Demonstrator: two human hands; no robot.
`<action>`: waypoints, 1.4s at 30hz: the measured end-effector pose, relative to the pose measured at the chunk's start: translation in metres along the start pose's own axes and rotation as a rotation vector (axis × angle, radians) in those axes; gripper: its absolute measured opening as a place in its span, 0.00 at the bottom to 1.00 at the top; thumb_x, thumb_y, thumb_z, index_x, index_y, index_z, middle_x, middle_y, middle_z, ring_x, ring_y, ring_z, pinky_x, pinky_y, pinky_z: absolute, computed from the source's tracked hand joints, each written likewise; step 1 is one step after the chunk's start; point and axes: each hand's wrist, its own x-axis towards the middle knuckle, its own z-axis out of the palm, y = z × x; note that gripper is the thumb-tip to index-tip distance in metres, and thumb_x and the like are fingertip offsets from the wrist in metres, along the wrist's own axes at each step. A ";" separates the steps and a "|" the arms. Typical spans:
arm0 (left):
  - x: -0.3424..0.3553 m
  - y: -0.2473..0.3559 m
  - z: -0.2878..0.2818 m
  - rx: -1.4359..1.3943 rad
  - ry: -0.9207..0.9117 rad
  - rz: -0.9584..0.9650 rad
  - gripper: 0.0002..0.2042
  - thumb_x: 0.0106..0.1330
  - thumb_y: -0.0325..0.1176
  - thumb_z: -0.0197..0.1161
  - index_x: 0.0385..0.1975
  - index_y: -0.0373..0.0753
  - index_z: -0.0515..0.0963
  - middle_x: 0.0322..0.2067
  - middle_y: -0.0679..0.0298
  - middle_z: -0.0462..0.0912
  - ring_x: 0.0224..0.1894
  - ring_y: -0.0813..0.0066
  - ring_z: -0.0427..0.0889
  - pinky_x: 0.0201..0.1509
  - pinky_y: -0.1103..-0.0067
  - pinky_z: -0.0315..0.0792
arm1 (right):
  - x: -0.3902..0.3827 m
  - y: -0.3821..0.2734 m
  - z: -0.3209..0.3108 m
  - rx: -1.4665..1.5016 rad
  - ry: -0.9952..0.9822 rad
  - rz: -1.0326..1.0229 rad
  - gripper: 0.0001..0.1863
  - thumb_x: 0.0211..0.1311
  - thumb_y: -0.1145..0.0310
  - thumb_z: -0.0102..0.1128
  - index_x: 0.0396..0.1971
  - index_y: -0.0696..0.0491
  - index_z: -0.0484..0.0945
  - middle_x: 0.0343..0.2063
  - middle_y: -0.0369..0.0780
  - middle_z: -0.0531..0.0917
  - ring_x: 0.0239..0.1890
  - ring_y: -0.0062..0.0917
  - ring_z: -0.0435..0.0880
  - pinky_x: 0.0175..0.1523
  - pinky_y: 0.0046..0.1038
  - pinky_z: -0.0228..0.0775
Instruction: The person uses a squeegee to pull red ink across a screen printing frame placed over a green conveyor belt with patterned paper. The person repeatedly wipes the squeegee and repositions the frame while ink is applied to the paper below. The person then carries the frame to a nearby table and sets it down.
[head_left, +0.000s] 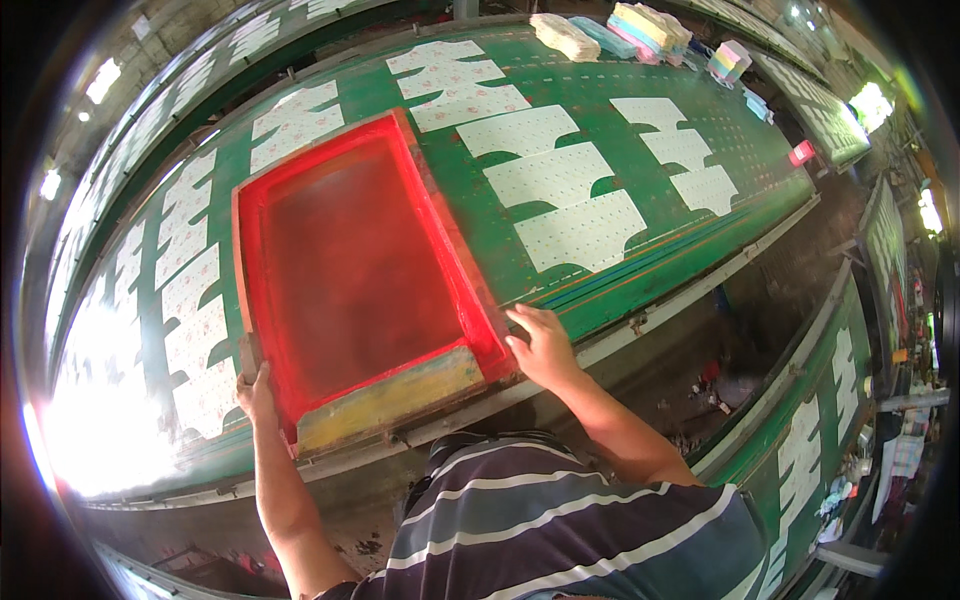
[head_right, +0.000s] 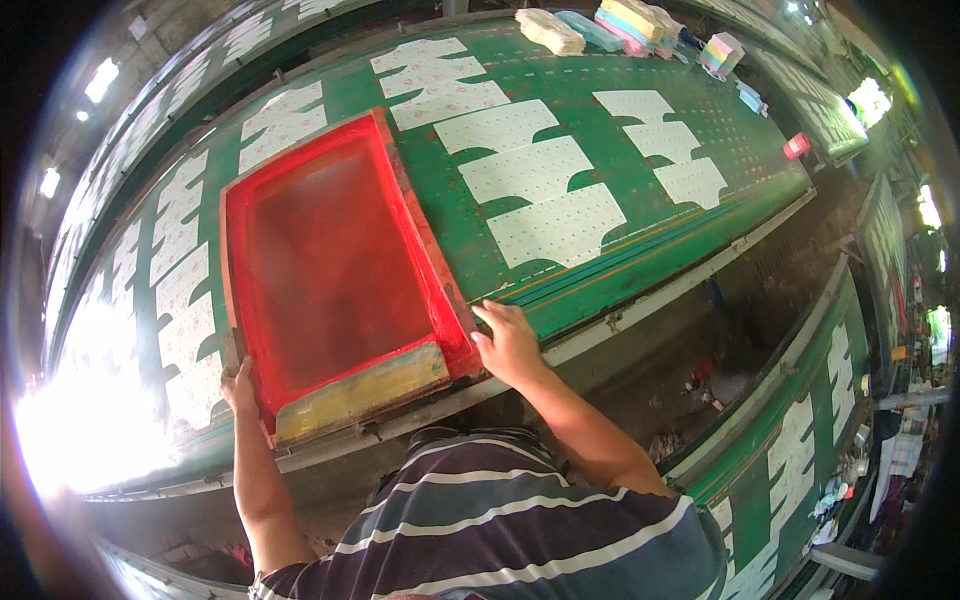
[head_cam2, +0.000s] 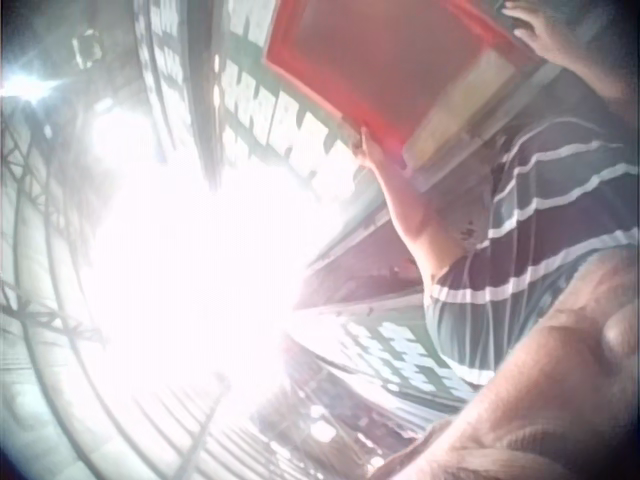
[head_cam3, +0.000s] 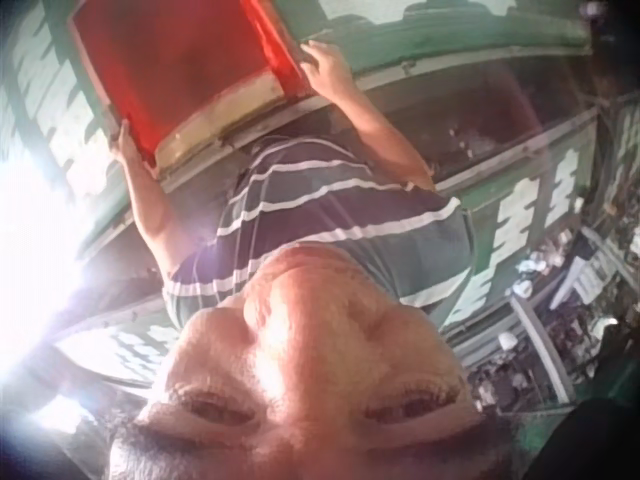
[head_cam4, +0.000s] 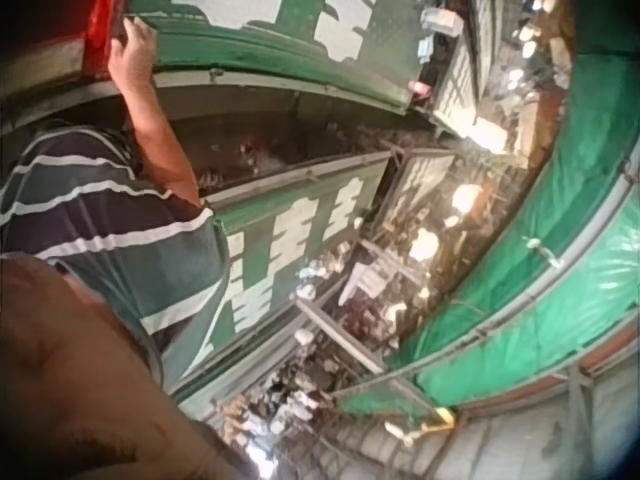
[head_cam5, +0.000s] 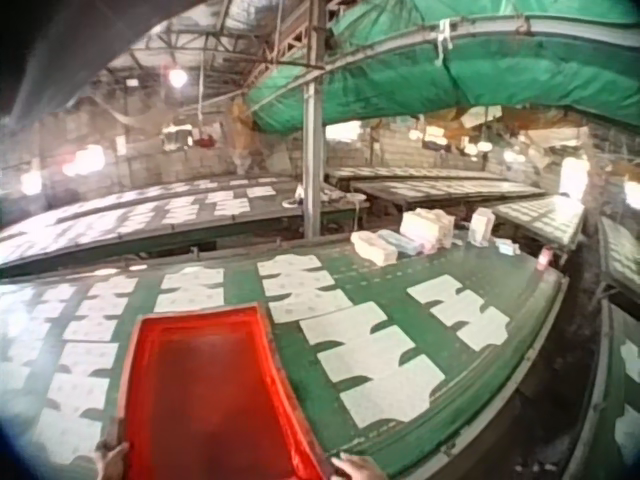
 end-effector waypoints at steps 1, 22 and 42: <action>-0.001 0.001 0.000 0.025 0.019 -0.007 0.22 0.64 0.44 0.82 0.45 0.29 0.89 0.37 0.54 0.91 0.40 0.62 0.86 0.51 0.63 0.80 | 0.006 -0.004 0.011 -0.007 -0.027 0.023 0.26 0.64 0.71 0.77 0.63 0.55 0.86 0.61 0.49 0.88 0.63 0.49 0.85 0.71 0.46 0.77; -0.002 0.009 -0.006 -0.243 -0.081 -0.104 0.12 0.70 0.33 0.79 0.44 0.32 0.86 0.37 0.61 0.88 0.38 0.72 0.83 0.46 0.70 0.79 | 0.071 -0.048 0.036 -0.084 -0.043 0.157 0.27 0.57 0.79 0.70 0.59 0.47 0.86 0.43 0.44 0.86 0.52 0.45 0.87 0.58 0.44 0.81; -0.174 0.204 0.210 -0.380 -0.064 -0.122 0.15 0.67 0.30 0.81 0.46 0.35 0.81 0.37 0.65 0.86 0.36 0.77 0.80 0.40 0.74 0.76 | 0.129 0.210 -0.136 -0.002 0.180 0.337 0.25 0.55 0.82 0.69 0.54 0.49 0.91 0.49 0.47 0.92 0.54 0.46 0.91 0.60 0.42 0.83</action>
